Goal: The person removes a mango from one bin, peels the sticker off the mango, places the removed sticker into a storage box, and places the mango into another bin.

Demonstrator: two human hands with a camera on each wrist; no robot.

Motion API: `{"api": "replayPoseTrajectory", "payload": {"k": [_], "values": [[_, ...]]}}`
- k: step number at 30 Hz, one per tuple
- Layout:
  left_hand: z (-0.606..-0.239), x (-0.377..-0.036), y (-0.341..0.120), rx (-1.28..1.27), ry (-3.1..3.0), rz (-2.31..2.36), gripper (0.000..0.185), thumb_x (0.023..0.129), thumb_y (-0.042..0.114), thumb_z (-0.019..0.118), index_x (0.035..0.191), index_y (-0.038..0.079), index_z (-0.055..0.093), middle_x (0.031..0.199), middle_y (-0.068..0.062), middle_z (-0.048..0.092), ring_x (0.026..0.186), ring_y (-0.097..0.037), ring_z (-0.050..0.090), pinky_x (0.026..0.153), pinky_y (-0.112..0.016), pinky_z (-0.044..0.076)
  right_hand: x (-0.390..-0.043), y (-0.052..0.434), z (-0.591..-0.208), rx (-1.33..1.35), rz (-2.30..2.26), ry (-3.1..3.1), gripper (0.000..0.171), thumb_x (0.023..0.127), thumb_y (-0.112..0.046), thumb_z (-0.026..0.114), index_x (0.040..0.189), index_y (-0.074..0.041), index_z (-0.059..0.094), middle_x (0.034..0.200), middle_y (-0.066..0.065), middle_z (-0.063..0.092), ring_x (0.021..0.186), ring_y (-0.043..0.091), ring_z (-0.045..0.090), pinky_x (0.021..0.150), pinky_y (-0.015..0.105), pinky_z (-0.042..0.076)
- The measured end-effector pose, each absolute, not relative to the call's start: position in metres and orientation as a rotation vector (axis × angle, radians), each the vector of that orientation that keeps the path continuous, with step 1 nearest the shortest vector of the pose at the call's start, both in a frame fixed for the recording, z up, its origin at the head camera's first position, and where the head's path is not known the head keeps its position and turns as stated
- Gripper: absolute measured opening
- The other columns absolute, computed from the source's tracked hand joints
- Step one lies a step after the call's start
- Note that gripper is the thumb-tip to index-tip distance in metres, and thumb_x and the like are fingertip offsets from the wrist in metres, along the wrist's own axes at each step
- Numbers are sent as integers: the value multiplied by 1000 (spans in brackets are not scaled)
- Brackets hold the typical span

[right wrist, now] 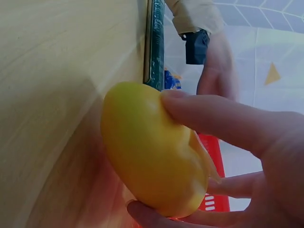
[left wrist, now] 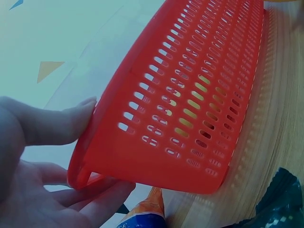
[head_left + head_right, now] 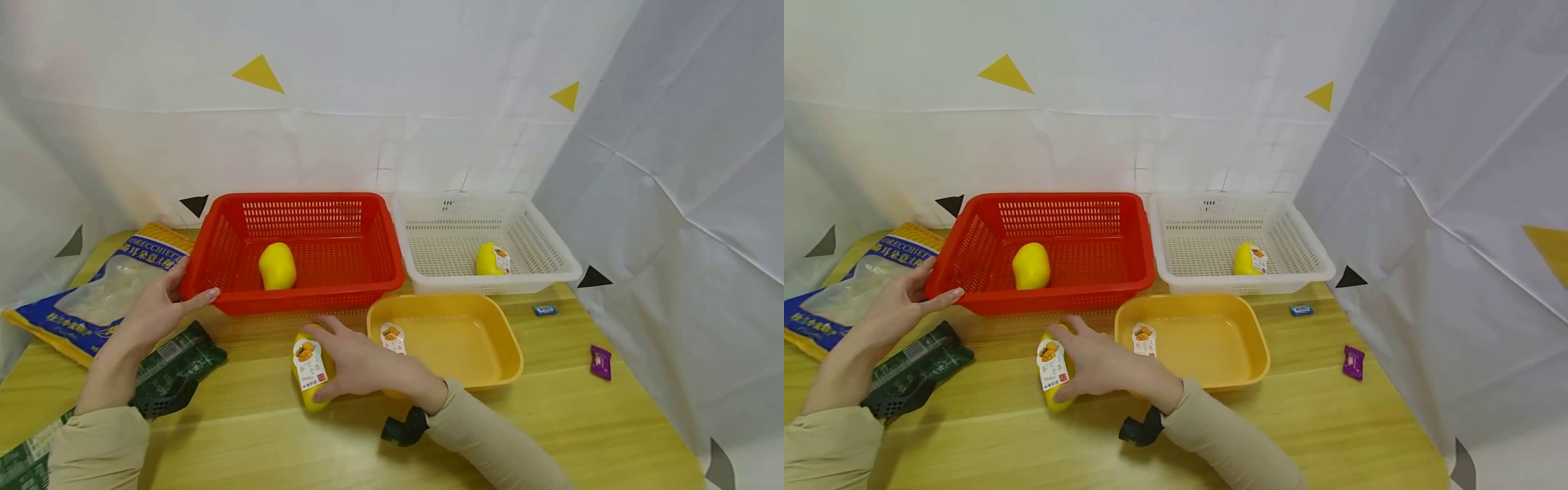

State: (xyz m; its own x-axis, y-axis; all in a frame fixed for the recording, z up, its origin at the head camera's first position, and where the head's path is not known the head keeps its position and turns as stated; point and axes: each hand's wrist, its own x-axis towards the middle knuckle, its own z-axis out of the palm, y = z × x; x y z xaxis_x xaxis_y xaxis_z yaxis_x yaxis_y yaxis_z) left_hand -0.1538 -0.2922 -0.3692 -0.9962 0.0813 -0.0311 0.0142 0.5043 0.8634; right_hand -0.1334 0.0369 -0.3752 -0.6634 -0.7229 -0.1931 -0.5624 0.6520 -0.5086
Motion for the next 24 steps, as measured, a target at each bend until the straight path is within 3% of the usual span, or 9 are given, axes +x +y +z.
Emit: {"api": "replayPoseTrajectory", "payload": {"k": [7,9,12,15,17,21,24], "values": [[-368,-152,-292,81,2675,1509,89,100,36,61,162,11,2,154,-29,35,133,-47,43,79,-5,47,-131,31,-378,-1004,-545,2508,99,78,-37,86,158,-25,28,160,8,27,122,33,57,104,49,46],[-367,-152,-292,78,2688,1481,90,99,37,62,162,11,2,154,-28,35,133,-47,43,83,-10,50,-131,31,-378,-1001,-535,2508,99,78,-37,86,158,-24,28,160,8,27,122,33,57,104,49,47],[-363,-151,-292,45,2702,1430,96,98,41,61,161,10,-4,156,-31,30,135,-51,39,97,-37,54,-131,31,-378,-1008,-515,2509,98,79,-39,85,157,-23,29,160,9,27,124,32,57,104,48,47],[-358,-149,-290,-3,2745,1367,100,98,43,60,159,9,-12,158,-35,20,137,-58,31,102,-63,42,-132,33,-378,-1019,-492,2515,97,80,-41,84,157,-22,29,161,11,28,135,32,48,112,47,41],[-353,-147,-288,-45,2803,1349,100,98,44,60,159,9,-12,161,-35,8,139,-62,22,101,-72,36,-133,34,-378,-1025,-474,2519,97,80,-42,84,158,-22,29,162,10,28,143,33,39,118,47,34],[-342,-141,-278,-59,2972,1423,90,98,39,62,162,10,5,165,-26,3,145,-57,16,106,-72,29,-135,36,-377,-1032,-451,2510,97,81,-43,83,158,-21,29,162,8,28,149,33,28,123,49,24],[-336,-136,-268,14,3077,1530,79,96,30,67,160,15,24,164,-18,21,146,-44,28,114,-54,33,-137,38,-376,-1032,-447,2494,97,82,-44,81,158,-20,28,162,6,29,148,30,30,121,49,26]]}}
